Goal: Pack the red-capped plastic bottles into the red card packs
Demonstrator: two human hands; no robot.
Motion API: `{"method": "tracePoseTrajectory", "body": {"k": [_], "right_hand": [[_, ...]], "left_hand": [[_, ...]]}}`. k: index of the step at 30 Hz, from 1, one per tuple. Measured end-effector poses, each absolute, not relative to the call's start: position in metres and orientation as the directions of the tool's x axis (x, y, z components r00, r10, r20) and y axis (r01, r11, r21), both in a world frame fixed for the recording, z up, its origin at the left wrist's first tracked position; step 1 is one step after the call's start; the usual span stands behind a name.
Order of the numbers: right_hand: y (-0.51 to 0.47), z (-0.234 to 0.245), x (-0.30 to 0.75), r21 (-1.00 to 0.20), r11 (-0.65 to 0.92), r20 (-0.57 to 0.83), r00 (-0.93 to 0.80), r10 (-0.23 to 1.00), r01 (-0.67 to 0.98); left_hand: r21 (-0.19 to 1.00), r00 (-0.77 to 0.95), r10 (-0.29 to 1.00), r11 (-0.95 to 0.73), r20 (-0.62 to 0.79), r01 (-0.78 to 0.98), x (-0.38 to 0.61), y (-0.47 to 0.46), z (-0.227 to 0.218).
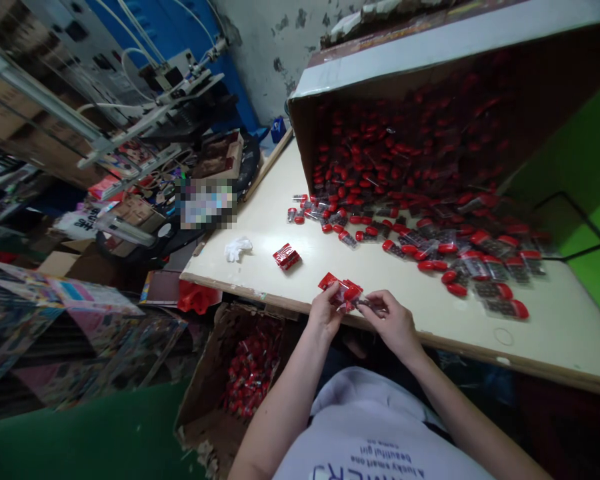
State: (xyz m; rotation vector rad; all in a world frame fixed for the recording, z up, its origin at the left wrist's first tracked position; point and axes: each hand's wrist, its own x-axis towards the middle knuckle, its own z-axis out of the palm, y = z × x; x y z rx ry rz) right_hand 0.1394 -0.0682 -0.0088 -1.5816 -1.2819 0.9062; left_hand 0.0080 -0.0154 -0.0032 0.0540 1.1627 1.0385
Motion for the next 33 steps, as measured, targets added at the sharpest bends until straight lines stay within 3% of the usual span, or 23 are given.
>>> {"method": "tracePoseTrajectory", "body": {"k": [19,33], "right_hand": [[-0.069,-0.022,0.134,-0.984,-0.120,-0.074,0.304,0.950,0.134],[-0.069,-0.019,0.132,-0.992,-0.116,-0.101,0.219,0.970,0.056]], "left_hand": [[0.591,0.073,0.765,0.551,-0.640,-0.589,0.021,-0.024,-0.008],[0.655,0.110,0.797,0.559,-0.594,-0.508,0.020,-0.020,0.002]]}}
